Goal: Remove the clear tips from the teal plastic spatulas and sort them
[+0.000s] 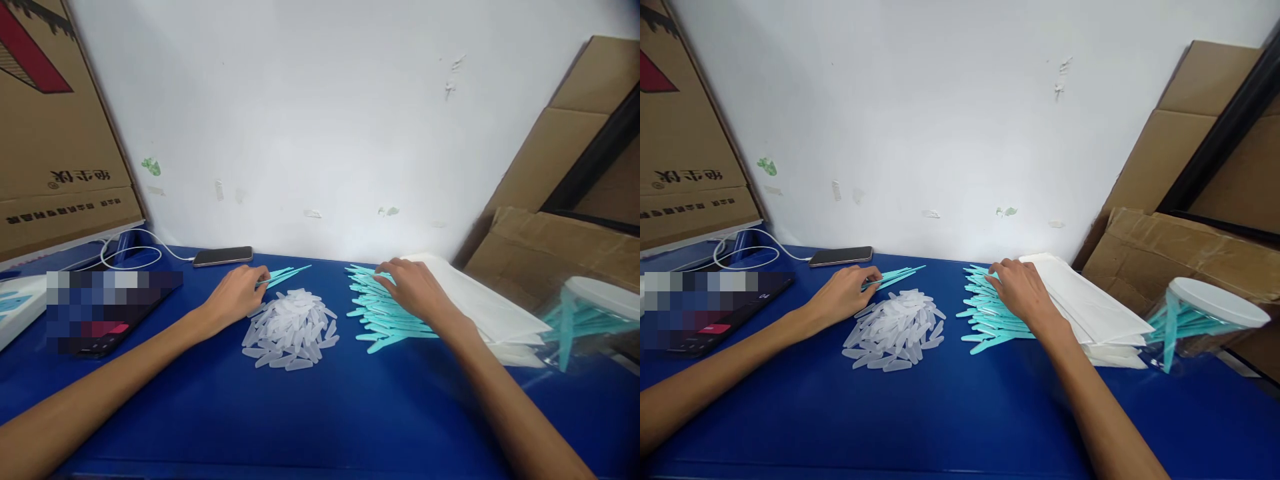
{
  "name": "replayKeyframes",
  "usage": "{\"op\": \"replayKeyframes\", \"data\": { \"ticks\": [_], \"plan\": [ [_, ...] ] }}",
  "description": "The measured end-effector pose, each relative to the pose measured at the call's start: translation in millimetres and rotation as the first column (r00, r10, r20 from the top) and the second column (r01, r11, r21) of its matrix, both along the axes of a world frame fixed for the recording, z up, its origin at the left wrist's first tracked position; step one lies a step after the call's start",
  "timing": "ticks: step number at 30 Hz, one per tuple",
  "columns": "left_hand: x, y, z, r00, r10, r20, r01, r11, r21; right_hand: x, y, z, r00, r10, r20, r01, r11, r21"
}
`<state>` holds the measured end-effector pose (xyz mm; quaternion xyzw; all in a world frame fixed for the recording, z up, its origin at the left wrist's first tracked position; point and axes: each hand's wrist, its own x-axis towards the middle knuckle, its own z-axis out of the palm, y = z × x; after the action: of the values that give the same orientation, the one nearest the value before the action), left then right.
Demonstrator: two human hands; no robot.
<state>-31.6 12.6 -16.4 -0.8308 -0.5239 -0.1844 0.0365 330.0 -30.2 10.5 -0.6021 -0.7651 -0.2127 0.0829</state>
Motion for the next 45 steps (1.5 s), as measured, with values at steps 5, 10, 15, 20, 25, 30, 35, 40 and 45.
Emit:
{"op": "replayKeyframes", "data": {
  "ticks": [5, 10, 15, 20, 25, 30, 35, 40, 45],
  "plan": [
    [-1.9, 5.9, -3.6, 0.999, -0.006, -0.038, 0.005, 0.999, -0.041, 10.8, 6.4, -8.0, 0.999, -0.042, 0.008, 0.043, 0.982, -0.183],
    [-6.7, 9.4, -5.4, 0.998, 0.007, -0.070, -0.009, 1.000, -0.025, 12.2, 11.5, -13.1, 0.999, -0.042, 0.018, 0.044, 0.984, -0.170],
    [-9.8, 12.6, -5.3, 0.995, 0.004, -0.097, -0.004, 1.000, -0.003, 8.6, 13.7, -16.2, 0.996, -0.056, 0.074, 0.066, 0.987, -0.143],
    [-6.4, 9.0, -4.4, 0.995, -0.015, -0.096, 0.015, 1.000, 0.005, 2.0, 13.2, -16.1, 0.994, -0.070, 0.090, 0.080, 0.989, -0.121],
    [-5.4, 7.1, -4.4, 0.993, -0.113, -0.041, 0.114, 0.993, 0.027, -1.8, 10.4, -13.8, 0.992, -0.072, 0.108, 0.081, 0.993, -0.082],
    [-7.5, 8.7, -5.4, 0.925, -0.379, -0.020, 0.379, 0.921, 0.091, -4.3, 7.1, -9.5, 0.986, -0.093, 0.141, 0.088, 0.995, 0.039],
    [-8.2, 11.4, -10.0, 0.897, -0.433, -0.094, 0.440, 0.894, 0.083, -12.2, 4.0, -6.4, 0.995, 0.005, 0.098, -0.018, 0.991, 0.132],
    [-6.3, 12.4, -10.0, 0.885, -0.423, -0.195, 0.452, 0.881, 0.140, -22.0, -3.7, -4.0, 0.996, 0.087, 0.037, -0.092, 0.982, 0.163],
    [-9.1, 16.9, -10.6, 0.896, -0.378, -0.232, 0.410, 0.905, 0.111, -26.6, -6.7, -6.3, 0.984, 0.179, 0.010, -0.177, 0.967, 0.185]
  ]
}}
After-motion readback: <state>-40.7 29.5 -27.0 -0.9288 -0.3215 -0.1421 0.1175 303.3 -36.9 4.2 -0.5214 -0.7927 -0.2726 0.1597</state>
